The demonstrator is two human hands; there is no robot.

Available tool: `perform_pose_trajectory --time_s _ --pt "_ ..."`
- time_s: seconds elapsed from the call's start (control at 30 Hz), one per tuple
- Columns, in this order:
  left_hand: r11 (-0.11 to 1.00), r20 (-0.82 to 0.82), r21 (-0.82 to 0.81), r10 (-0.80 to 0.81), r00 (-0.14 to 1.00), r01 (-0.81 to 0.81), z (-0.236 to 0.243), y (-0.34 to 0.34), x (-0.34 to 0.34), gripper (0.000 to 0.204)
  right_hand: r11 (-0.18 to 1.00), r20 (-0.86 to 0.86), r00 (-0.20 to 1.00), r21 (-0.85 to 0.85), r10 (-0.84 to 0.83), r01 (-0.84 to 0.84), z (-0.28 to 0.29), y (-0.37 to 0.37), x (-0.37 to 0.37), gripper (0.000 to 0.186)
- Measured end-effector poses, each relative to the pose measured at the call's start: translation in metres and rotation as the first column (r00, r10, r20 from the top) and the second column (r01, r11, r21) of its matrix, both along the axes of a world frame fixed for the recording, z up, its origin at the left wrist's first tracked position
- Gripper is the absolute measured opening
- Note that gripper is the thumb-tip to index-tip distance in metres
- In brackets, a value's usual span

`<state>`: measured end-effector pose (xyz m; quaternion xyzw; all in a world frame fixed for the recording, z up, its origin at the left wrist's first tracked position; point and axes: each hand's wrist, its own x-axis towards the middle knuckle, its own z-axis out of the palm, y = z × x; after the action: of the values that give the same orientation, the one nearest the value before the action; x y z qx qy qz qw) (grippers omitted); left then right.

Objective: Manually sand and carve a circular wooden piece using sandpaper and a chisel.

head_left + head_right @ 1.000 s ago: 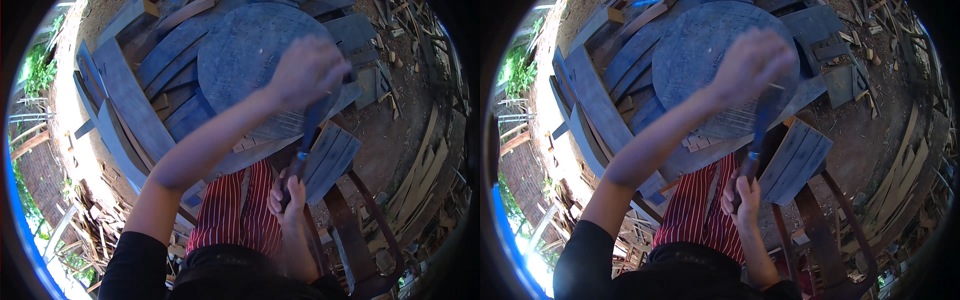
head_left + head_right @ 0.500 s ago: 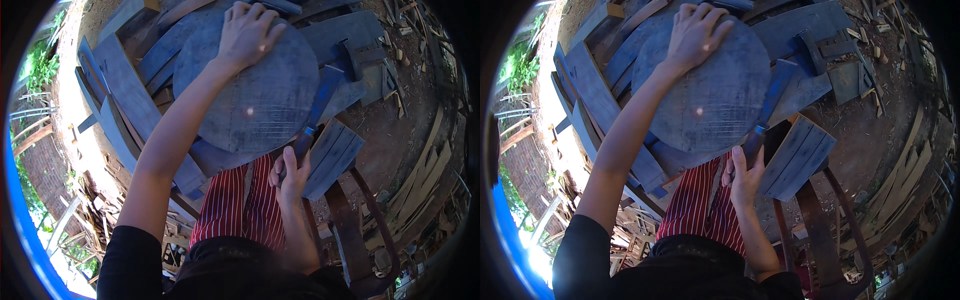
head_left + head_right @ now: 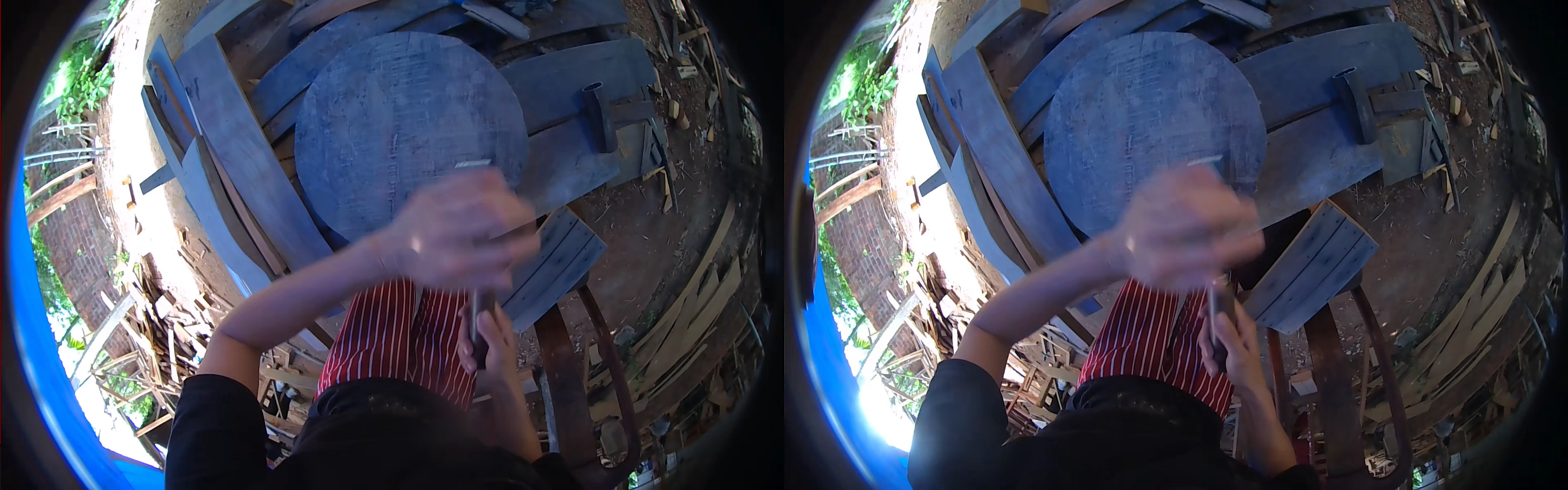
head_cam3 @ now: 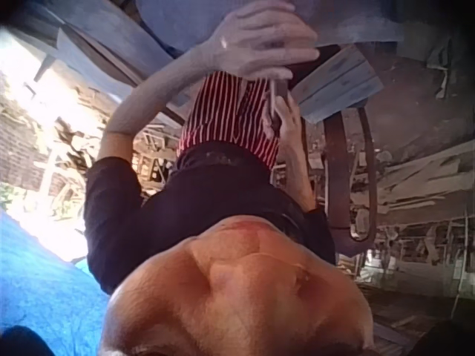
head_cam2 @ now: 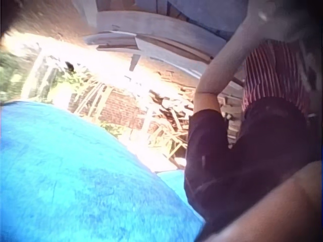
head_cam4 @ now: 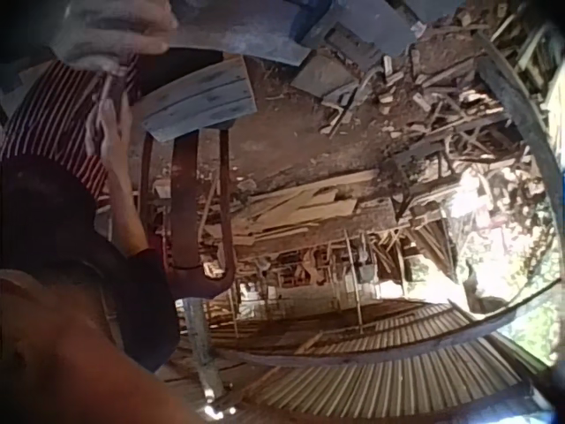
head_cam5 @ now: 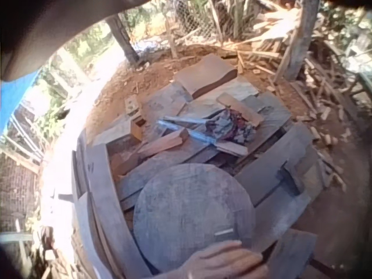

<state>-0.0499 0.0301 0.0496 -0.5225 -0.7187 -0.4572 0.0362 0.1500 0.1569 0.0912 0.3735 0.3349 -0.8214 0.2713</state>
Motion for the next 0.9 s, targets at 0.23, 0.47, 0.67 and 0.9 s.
perform_pose_trajectory --time_s 0.23,0.47,0.67,0.9 --pt "0.953 0.346 -0.146 -0.204 0.916 0.267 -0.009 0.002 0.077 0.061 0.889 0.182 0.979 -0.426 -0.095 0.166 -0.001 -0.012 0.023 0.043" --pt "0.877 0.294 -0.422 -0.106 0.950 0.229 -0.014 0.007 -0.024 0.065 0.954 0.132 0.984 -0.259 -0.118 0.149 -0.025 -0.029 -0.087 0.063" --pt "0.959 0.413 -0.224 -0.067 0.908 0.172 0.001 -0.023 0.086 0.056 0.973 0.226 0.974 -0.224 -0.003 0.055 0.013 -0.040 0.021 0.052" --pt "0.946 0.388 -0.176 -0.187 0.902 0.272 -0.009 -0.026 0.089 0.053 0.964 0.162 0.985 -0.265 0.051 -0.006 0.008 -0.042 0.028 0.062"
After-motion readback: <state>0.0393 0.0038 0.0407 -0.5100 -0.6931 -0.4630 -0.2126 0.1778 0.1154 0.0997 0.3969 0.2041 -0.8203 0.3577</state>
